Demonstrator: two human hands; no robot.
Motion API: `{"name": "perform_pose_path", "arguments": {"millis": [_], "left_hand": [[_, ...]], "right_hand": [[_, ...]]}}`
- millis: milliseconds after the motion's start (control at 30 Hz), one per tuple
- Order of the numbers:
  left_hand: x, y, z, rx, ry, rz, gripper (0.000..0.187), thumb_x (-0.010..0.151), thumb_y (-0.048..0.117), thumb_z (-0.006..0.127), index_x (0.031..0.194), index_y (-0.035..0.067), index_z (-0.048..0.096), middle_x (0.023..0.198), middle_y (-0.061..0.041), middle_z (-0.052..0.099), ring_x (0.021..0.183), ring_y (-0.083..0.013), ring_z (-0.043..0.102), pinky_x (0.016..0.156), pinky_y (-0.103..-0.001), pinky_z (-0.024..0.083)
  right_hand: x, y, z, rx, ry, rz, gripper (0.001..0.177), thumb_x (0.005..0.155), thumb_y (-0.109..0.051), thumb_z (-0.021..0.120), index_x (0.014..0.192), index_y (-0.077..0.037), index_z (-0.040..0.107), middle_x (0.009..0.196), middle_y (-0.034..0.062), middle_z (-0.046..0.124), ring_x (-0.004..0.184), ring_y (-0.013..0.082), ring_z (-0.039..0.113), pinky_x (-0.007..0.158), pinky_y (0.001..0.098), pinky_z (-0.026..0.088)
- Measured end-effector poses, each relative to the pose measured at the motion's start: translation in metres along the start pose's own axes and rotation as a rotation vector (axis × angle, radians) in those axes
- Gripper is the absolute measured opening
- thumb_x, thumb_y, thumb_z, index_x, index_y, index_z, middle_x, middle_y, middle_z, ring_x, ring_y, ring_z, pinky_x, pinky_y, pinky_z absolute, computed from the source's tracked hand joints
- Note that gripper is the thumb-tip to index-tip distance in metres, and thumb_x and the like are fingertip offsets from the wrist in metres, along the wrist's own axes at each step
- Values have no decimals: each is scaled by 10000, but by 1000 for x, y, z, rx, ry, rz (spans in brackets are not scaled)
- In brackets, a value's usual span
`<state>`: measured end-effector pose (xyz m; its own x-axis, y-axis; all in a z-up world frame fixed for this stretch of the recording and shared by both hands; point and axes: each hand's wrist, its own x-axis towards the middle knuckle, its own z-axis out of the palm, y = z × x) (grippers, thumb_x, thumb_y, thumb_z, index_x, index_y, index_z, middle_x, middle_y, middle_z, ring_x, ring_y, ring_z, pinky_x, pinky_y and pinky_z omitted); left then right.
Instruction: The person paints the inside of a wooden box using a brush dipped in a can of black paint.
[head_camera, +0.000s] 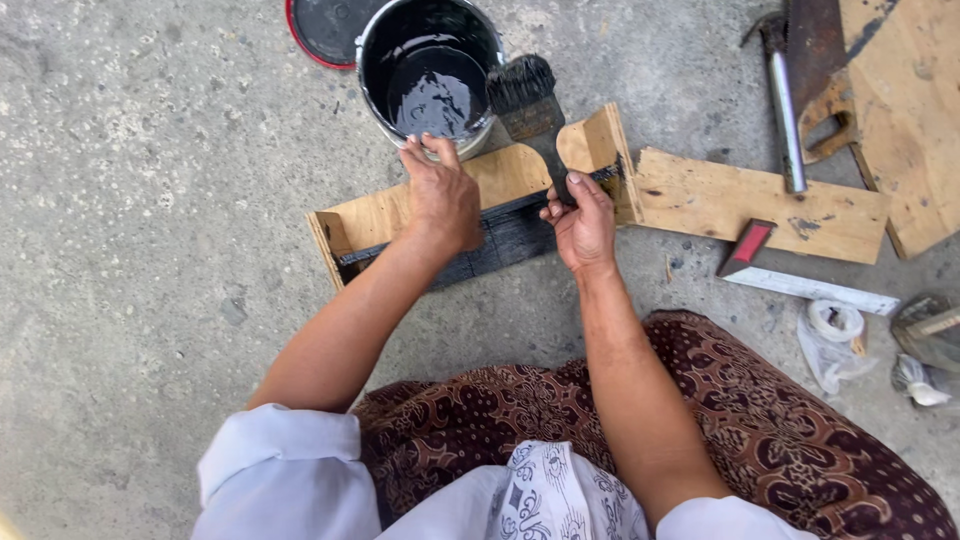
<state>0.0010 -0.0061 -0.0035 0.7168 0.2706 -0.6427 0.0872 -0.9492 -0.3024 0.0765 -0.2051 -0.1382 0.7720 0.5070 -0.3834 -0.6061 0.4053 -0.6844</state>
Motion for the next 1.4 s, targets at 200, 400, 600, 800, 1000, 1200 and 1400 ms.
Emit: {"name": "perform_pose_path", "arguments": {"millis": [200,400,600,800,1000,1200,1400], "left_hand": [[-29,96,14,64,-33,96,539,970,464,648,1237,0,702,1287,-333,657,1196,-527,639,1023,-746,430],[-54,141,-1,18,-409,380,508,938,396,699,1273,15,677,1278,-248,686,1147,-422,682,975,-623,545],[-69,135,-22,-108,-325,329,399,907,314,729,1217,64,738,1259,-149,707,1149,-328,692,977,-597,558],[-52,148,7,-145,-332,352,336,905,306,720,1170,103,759,1229,-121,721,1141,-305,702,992,-572,553],[-35,156,52,-283,-344,485,595,888,578,713,1160,50,759,1224,-128,726,1179,-309,671,1033,-435,529],[-21,140,78,-300,-378,410,600,909,594,680,1190,66,734,1218,-120,719,1177,-305,665,1024,-448,524],[-18,130,91,-311,-394,373,579,938,600,639,1131,68,760,1171,-104,742,1155,-282,686,1022,-446,533]], "right_hand": [[-69,41,-76,58,396,-30,196,969,-233,712,913,-50,668,741,52,625,571,137,526,573,347,508],[-99,61,-114,60,720,102,179,936,-271,718,940,-92,703,703,15,593,531,103,484,513,301,463],[-93,88,-106,-111,845,108,206,953,-277,723,954,-75,686,711,6,581,517,105,468,427,278,412],[-95,97,-103,-123,916,155,185,998,-274,667,1037,-95,691,773,-4,578,529,85,479,435,266,425],[-79,95,-104,-200,714,109,236,1050,-241,560,1142,-45,653,834,36,654,535,105,553,450,271,479],[-82,85,-100,-401,584,148,256,1046,-256,546,1195,-83,660,758,22,630,476,100,512,394,270,394],[-74,97,-96,-611,579,-201,279,1108,-238,583,1194,-12,723,668,-19,564,547,69,512,462,262,385]]}}
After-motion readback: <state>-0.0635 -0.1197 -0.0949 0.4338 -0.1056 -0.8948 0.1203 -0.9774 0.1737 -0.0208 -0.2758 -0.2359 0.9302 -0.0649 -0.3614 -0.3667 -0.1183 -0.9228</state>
